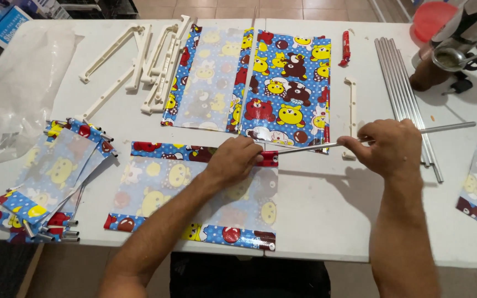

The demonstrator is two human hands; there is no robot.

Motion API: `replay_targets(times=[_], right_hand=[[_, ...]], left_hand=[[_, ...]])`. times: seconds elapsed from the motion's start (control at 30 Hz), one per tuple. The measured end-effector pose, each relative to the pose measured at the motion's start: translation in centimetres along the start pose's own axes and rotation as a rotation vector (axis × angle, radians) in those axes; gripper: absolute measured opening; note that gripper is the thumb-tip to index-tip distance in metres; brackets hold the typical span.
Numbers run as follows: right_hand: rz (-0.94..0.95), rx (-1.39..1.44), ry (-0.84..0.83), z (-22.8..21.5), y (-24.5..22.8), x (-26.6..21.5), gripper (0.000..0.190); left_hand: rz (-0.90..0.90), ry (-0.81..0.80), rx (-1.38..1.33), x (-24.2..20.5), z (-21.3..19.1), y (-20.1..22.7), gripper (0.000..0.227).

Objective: Assembling a toy shelf by inserting metal support rods into the sleeves of fabric panels.

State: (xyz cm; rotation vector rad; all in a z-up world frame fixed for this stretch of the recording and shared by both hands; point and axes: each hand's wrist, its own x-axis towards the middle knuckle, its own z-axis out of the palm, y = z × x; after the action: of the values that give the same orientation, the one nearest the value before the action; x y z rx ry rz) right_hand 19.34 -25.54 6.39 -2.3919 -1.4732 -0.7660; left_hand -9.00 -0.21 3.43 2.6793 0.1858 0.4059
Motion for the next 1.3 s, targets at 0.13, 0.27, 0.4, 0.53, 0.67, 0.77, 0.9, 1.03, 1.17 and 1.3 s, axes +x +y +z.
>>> replay_targets(times=[0.13,0.27,0.4,0.53,0.67,0.77,0.9,1.03,1.17,1.3], right_hand=[[0.31,0.01,-0.462,-2.6,-3.4,1.9,0.054],[0.264,0.151,-0.472,-3.7,-6.3,2.2,0.059],[0.122,0.359,-0.353,-0.8,-9.0,1.4,0.069],[-0.121,0.667,-0.047,0.2,-11.0,1.0,0.07],[-0.049,0.342,0.176,2.3,-4.7,1.2,0.053],[0.257,0.217,0.155,3.4,-1.7,1.0,0.071],[0.379,0.735,-0.027,3.9,-4.4,1.3,0.062],[0.294,0.983,-0.161,1.3,-8.8,2.2,0.066],[0.26,0.948,-0.233,1.1,-5.3,1.7,0.078],[0.42,0.11,-0.074,4.3,2.5,-0.5,0.049]], left_hand=[[0.005,0.004,0.11,1.2,-0.4,0.9,0.019],[0.1,0.054,0.255,2.8,-0.1,1.1,0.032],[0.196,0.108,0.258,4.7,1.3,3.4,0.027],[0.22,0.119,0.238,5.8,1.4,6.6,0.024],[0.185,0.109,0.242,6.0,1.3,4.8,0.025],[0.15,0.182,0.228,6.1,1.3,3.4,0.012],[0.206,0.212,0.28,6.5,1.4,3.9,0.01],[0.186,0.101,0.232,7.1,1.0,5.1,0.009],[0.261,0.109,0.223,7.6,1.7,2.8,0.011],[0.14,-0.121,0.276,8.1,-0.3,2.2,0.02]])
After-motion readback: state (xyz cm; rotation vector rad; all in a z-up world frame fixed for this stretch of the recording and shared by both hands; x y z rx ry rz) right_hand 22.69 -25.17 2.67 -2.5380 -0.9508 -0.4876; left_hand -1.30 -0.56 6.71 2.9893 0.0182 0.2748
